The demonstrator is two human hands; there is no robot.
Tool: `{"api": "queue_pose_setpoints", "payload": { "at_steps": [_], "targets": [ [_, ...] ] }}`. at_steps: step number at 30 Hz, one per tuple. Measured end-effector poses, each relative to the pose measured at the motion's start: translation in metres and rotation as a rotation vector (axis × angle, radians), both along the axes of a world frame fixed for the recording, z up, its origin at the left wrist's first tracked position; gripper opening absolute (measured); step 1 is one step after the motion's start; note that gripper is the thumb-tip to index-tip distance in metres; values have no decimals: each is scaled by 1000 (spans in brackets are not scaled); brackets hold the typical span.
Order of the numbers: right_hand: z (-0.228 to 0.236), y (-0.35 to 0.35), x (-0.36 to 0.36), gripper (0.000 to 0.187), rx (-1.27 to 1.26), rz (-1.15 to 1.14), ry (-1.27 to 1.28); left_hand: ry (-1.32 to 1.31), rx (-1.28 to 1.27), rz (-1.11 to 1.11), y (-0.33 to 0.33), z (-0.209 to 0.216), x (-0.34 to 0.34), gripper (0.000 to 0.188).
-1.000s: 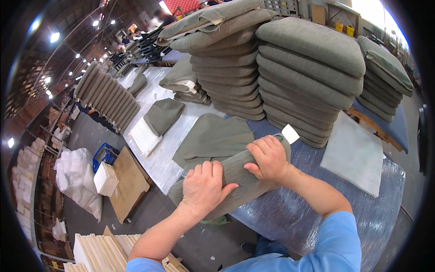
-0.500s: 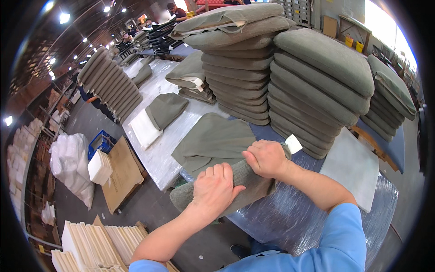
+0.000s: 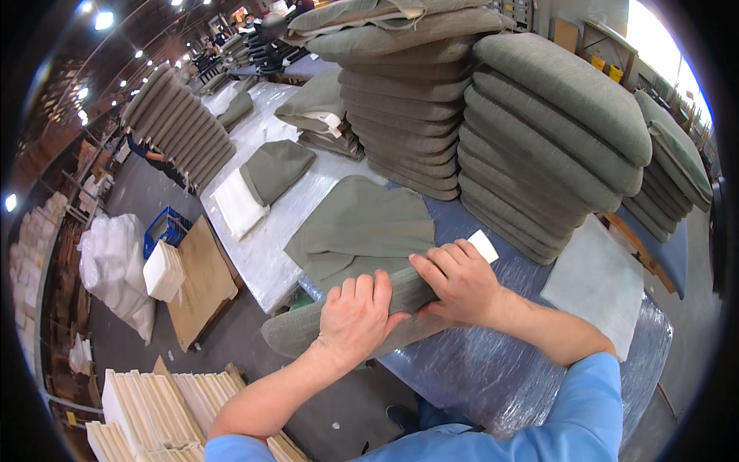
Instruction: The person repeatedly folds olive-green fabric cushions by hand on a work table, aligning edges and rolling them into compact bundles. The person stacks the finished cushions on the table and continues the process with additional cushions from a nearby pile.
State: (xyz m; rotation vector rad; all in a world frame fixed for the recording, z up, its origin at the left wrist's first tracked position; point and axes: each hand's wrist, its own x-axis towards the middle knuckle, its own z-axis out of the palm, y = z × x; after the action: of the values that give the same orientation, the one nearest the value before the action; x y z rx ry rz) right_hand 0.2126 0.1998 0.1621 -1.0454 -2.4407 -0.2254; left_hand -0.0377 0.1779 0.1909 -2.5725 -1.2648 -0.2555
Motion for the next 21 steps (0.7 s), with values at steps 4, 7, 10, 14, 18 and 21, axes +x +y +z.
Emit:
{"api": "queue_pose_setpoints", "payload": {
  "at_steps": [4, 7, 10, 14, 18, 21],
  "targets": [
    [-10, 14, 4, 90, 68, 75, 56, -40, 50, -14, 10, -4, 2, 59],
    [-13, 20, 4, 77, 102, 90, 73, -68, 73, -28, 16, -7, 2, 50],
    [-18, 25, 4, 64, 139, 91, 104, -83, 70, -35, 19, -8, 2, 47],
    [-21, 28, 3, 54, 174, 99, 139, -112, 62, -42, 21, -6, 4, 45],
    [-21, 28, 2, 49, 187, 126, 174, -120, 27, -27, 18, -4, 4, 45],
    [-17, 23, 2, 47, 168, 162, 170, -126, -12, -37, 11, 0, 2, 45]
  ]
}}
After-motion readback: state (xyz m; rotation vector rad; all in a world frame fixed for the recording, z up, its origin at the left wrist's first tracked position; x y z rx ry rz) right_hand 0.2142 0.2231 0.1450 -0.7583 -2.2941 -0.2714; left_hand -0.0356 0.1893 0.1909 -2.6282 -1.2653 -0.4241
